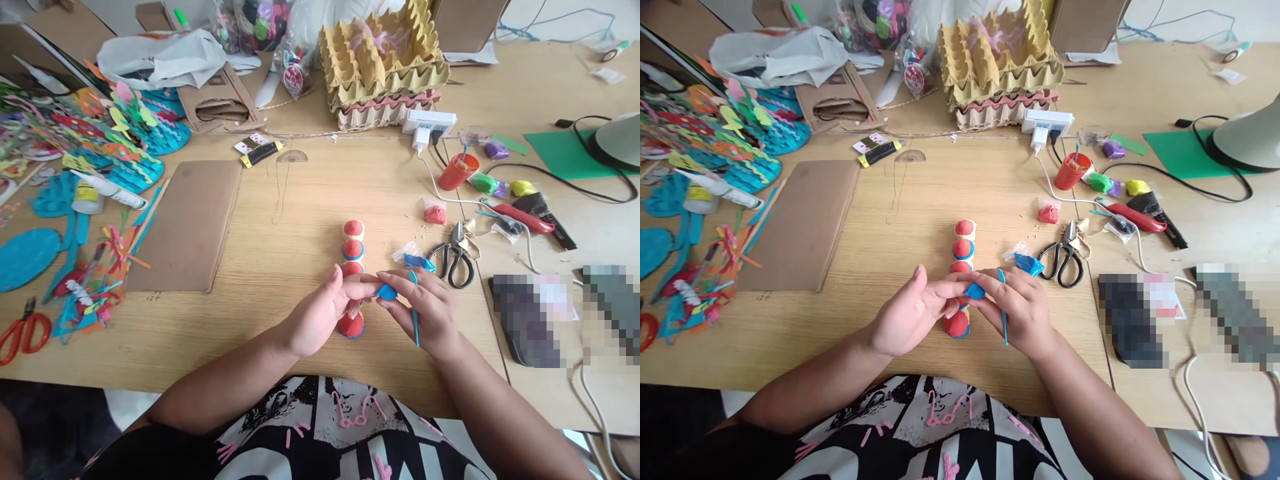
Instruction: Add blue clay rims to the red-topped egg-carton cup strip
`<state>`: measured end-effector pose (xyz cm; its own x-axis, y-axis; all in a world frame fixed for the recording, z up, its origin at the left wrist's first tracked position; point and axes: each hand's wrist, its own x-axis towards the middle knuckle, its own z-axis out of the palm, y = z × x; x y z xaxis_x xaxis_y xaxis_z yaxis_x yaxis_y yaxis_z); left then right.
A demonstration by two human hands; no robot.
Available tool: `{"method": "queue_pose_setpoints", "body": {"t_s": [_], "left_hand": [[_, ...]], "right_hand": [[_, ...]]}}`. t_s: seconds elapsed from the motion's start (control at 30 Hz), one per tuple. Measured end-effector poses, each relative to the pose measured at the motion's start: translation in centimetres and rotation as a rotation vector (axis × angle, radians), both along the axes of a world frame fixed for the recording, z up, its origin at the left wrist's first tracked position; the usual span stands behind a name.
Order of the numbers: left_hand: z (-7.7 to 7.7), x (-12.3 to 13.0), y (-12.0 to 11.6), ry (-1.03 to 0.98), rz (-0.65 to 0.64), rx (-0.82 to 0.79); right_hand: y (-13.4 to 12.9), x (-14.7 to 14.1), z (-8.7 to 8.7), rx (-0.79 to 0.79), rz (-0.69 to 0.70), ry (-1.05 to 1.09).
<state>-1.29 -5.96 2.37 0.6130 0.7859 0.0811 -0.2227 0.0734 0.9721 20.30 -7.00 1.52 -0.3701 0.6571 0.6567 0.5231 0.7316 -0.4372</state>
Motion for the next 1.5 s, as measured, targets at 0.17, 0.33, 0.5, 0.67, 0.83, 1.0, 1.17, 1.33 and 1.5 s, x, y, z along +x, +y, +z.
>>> {"method": "queue_pose_setpoints", "body": {"t_s": [0.17, 0.33, 0.5, 0.67, 0.83, 1.0, 1.17, 1.33, 1.5], "left_hand": [[-0.8, -0.5, -0.2, 0.174, 0.116, 0.21], [-0.1, -0.4, -0.1, 0.322, 0.475, 0.613], [-0.7, 0.0, 0.3, 0.32, 0.487, 0.7], [-1.8, 0.1, 0.4, 0.24, 0.485, 0.549], [-1.6, 0.0, 0.6, 0.362, 0.493, 0.713], [-1.3, -0.1, 0.7, 0.414, 0.551, 0.694], [-1.4, -0.1, 0.7, 0.43, 0.57, 0.673], [-1.6, 0.0, 0.7, 0.426, 0.604, 0.628], [-1.6, 0.1, 0.5, 0.437, 0.596, 0.659]], "right_hand": [[-0.2, -0.6, -0.1, -0.142, 0.041, 0.149], [-0.5, -1.3, -0.2, -0.349, 0.023, 0.294], [-0.7, -1.4, -1.0, -0.738, 0.225, 0.493], [-0.4, -1.3, -1.5, -1.02, 0.443, 0.681], [-0.2, -2.0, -2.1, -1.147, 0.247, 0.83], [-0.1, -1.9, -2.3, -1.202, 0.213, 0.924], [-0.2, -1.8, -2.5, -1.123, 0.122, 0.875], [-0.1, -2.1, -2.3, -1.048, 0.029, 0.759], [0.1, -2.1, -2.3, -1.059, 0.123, 0.874]]}}
